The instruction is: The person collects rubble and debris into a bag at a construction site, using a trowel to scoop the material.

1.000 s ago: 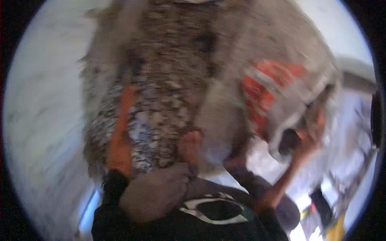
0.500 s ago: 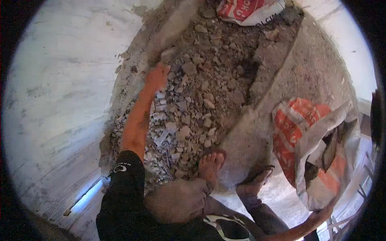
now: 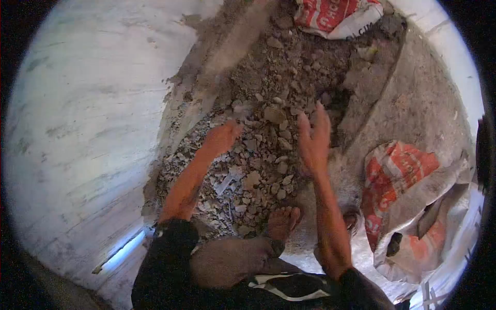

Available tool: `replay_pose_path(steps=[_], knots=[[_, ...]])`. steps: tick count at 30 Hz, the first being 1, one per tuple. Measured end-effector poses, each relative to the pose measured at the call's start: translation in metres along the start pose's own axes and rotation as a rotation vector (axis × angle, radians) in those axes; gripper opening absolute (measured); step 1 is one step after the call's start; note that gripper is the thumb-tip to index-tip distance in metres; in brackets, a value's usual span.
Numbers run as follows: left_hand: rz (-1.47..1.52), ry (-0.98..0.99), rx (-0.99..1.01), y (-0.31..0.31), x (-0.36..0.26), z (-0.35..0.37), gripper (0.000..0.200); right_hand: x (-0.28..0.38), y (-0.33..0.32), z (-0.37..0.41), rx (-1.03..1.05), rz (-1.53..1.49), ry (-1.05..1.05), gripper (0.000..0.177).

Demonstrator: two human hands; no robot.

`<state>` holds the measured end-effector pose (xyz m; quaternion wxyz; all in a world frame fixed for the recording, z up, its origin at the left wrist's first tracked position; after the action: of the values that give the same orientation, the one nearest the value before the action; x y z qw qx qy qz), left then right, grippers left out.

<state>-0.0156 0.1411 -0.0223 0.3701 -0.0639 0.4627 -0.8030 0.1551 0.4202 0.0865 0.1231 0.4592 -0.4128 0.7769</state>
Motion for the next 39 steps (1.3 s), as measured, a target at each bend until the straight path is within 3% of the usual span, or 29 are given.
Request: replay_pose_path(steps=[2,4,5,6,8,11,13,15,17,19,22,23,26,28,32,35,37,38,39], knots=[[0.039,-0.064,0.017,-0.004,0.002,0.024,0.052,-0.041,0.046,-0.031,-0.057,0.313,0.015,0.072],[0.261,-0.495,0.169,-0.047,0.02,0.037,0.059,-0.08,0.066,-0.062,-0.018,0.342,0.099,0.076],[0.262,-0.504,0.175,-0.027,0.051,0.028,0.059,-0.095,0.073,-0.072,-0.013,0.361,0.169,0.08],[0.152,-0.457,0.079,0.0,0.091,0.018,0.059,-0.101,0.079,-0.073,-0.003,0.367,0.175,0.08],[0.043,-0.398,-0.017,0.009,0.098,-0.001,0.06,-0.106,0.114,-0.075,0.335,0.588,0.096,0.088],[0.087,-0.399,0.148,0.014,0.075,-0.009,0.058,-0.102,0.116,-0.078,0.357,0.517,0.174,0.093],[-0.099,-0.226,0.162,0.003,0.062,-0.022,0.052,-0.095,0.117,-0.083,0.343,0.527,0.173,0.095],[-0.167,-0.225,0.222,-0.01,0.034,-0.019,0.052,-0.091,0.119,-0.084,0.345,0.555,0.19,0.098],[-0.215,-0.208,0.291,-0.004,0.012,-0.031,0.052,-0.073,0.108,-0.096,0.211,0.33,0.227,0.099],[-0.026,-0.157,0.085,0.0,-0.004,-0.046,0.047,-0.076,0.114,-0.099,0.201,0.448,0.179,0.093],[0.178,-0.234,0.057,0.004,-0.036,-0.06,0.045,-0.084,0.121,-0.083,0.227,0.529,0.084,0.083],[0.172,-0.242,0.051,0.003,-0.029,-0.055,0.045,-0.083,0.123,-0.08,0.235,0.502,0.059,0.079],[0.078,0.02,0.075,0.023,-0.034,-0.04,0.049,-0.084,0.124,-0.061,0.343,0.532,-0.03,0.075],[-0.026,-0.038,-0.009,0.025,-0.036,-0.008,0.05,-0.08,0.125,-0.036,0.311,0.526,-0.066,0.073],[-0.013,0.067,-0.177,0.022,-0.001,-0.006,0.046,-0.066,0.111,-0.023,0.21,0.479,-0.132,0.072],[0.242,-0.345,0.233,0.037,0.026,0.01,0.038,-0.059,0.116,-0.028,0.17,0.422,-0.003,0.077],[-0.278,0.117,0.053,0.027,-0.017,-0.006,0.034,-0.052,0.124,-0.022,0.241,0.445,0.012,0.08],[-0.274,0.126,0.049,0.033,-0.025,-0.001,0.034,-0.055,0.121,-0.018,0.306,0.497,0.033,0.084],[-0.27,0.2,-0.144,0.028,-0.046,0.021,0.033,-0.057,0.115,-0.009,0.307,0.51,0.035,0.084]])
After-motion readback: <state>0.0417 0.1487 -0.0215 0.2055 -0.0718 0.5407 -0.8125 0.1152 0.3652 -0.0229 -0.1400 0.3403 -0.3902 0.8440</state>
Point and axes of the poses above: each hand's wrist, its own z-axis away from the middle knuckle, its own y-axis out of the palm, x = y × z, the point moved 9 cm from there along -z, towards the middle knuckle, and after that the axes turned 5 degrees about y, right-handed, at the moved point
